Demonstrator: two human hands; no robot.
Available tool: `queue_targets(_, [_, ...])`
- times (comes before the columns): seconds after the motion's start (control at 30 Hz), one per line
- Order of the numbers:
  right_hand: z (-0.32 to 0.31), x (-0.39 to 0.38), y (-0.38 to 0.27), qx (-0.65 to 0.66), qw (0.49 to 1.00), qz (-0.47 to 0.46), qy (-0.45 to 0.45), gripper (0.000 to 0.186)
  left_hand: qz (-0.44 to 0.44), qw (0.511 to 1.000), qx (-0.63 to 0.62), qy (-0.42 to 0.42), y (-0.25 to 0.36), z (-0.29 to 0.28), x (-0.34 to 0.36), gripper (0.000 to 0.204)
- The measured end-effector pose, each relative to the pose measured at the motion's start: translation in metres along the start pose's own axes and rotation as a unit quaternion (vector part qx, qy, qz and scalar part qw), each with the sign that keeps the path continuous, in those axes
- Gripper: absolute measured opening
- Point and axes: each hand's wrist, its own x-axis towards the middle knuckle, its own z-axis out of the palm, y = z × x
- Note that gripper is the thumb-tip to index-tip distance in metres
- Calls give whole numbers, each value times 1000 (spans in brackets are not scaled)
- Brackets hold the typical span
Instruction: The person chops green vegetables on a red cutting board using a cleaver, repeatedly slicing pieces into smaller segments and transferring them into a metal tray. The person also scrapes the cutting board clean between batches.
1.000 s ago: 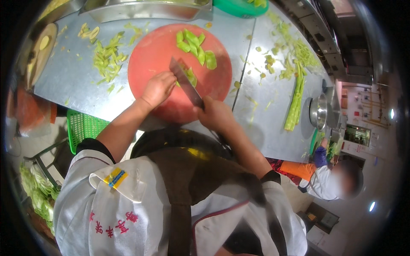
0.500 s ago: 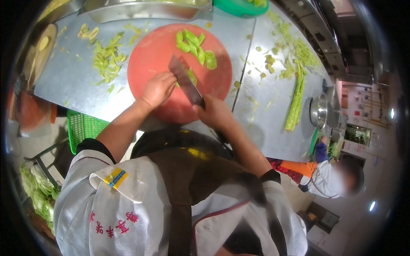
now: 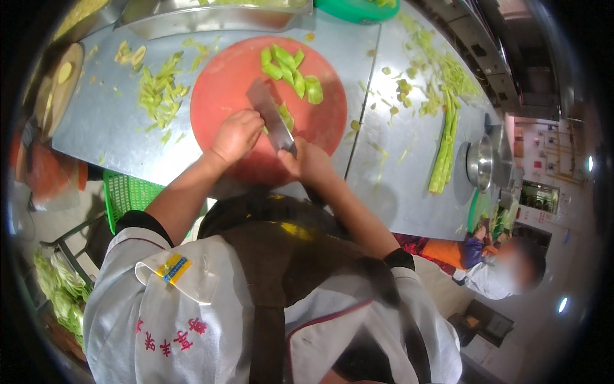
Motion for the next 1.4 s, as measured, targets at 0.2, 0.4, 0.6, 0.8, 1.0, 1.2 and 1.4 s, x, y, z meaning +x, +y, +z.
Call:
queue_targets(0.2, [-12,-14,27,166,983,44,61,38,-124,987,-90,44,-6,3,10,12])
queue_targets(0.4, [-36,-34,18,124,991,48,-5,35,-233,969,-72,45,-54,12,71,25])
queue_targets(0.6, [-34,-40,12,103,992,46,-58,38,-166,985,-4,-53,-82,20,122,39])
queue_targets(0.8, [-23,-34,25,68,991,42,-103,35,-171,956,-154,-183,-96,7,153,32])
queue_targets(1.0, [-11,-31,32,115,991,49,-39,39,-183,960,-49,-207,-104,8,163,40])
queue_targets(1.2, [-14,-32,27,68,995,69,-36,40,-109,986,-1,-126,-86,-9,132,38])
queue_targets(1.4, [-31,-47,5,49,995,68,-50,41,-195,978,-70,-12,-69,-37,72,28])
